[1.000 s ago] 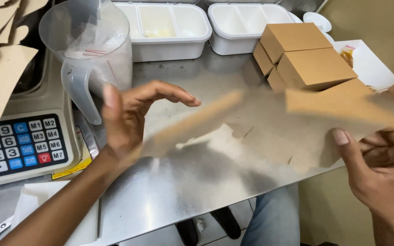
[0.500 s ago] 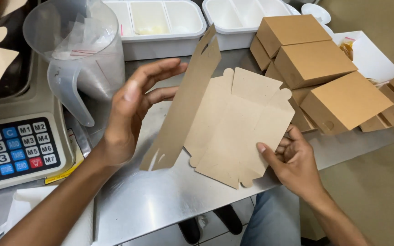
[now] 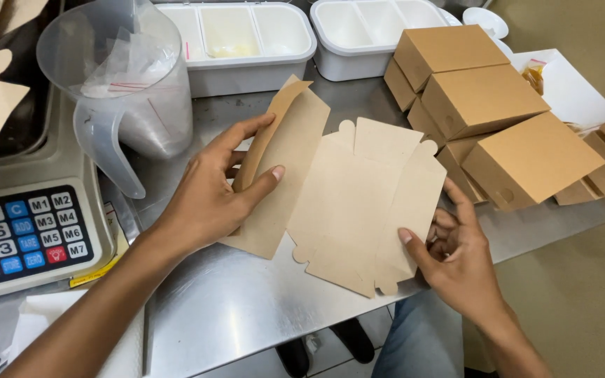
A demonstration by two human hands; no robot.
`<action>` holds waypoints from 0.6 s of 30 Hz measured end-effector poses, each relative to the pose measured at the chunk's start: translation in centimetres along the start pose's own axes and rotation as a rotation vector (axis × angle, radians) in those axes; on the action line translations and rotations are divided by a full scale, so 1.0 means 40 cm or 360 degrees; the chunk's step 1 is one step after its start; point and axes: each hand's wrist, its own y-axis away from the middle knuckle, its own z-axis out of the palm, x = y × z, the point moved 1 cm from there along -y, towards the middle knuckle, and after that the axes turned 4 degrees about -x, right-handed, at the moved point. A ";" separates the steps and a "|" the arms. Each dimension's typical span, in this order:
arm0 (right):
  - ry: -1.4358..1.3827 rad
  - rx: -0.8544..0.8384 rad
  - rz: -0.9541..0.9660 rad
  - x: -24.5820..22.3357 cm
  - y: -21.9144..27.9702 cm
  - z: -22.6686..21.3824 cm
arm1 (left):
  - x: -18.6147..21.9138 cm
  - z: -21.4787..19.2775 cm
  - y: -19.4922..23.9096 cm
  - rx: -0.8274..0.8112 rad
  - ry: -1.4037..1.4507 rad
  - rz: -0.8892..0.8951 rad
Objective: The person folds a flat cardboard box blank on a stainless steel counter, creasing the sides and bottom flaps, then tucks the tabs to form a closed rectangular box. The finished box is held up briefly before the clip ends.
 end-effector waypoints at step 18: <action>0.1306 -0.0064 0.0048 -0.016 0.084 -0.022 | -0.084 0.117 0.064 -0.0666 -0.1052 0.1055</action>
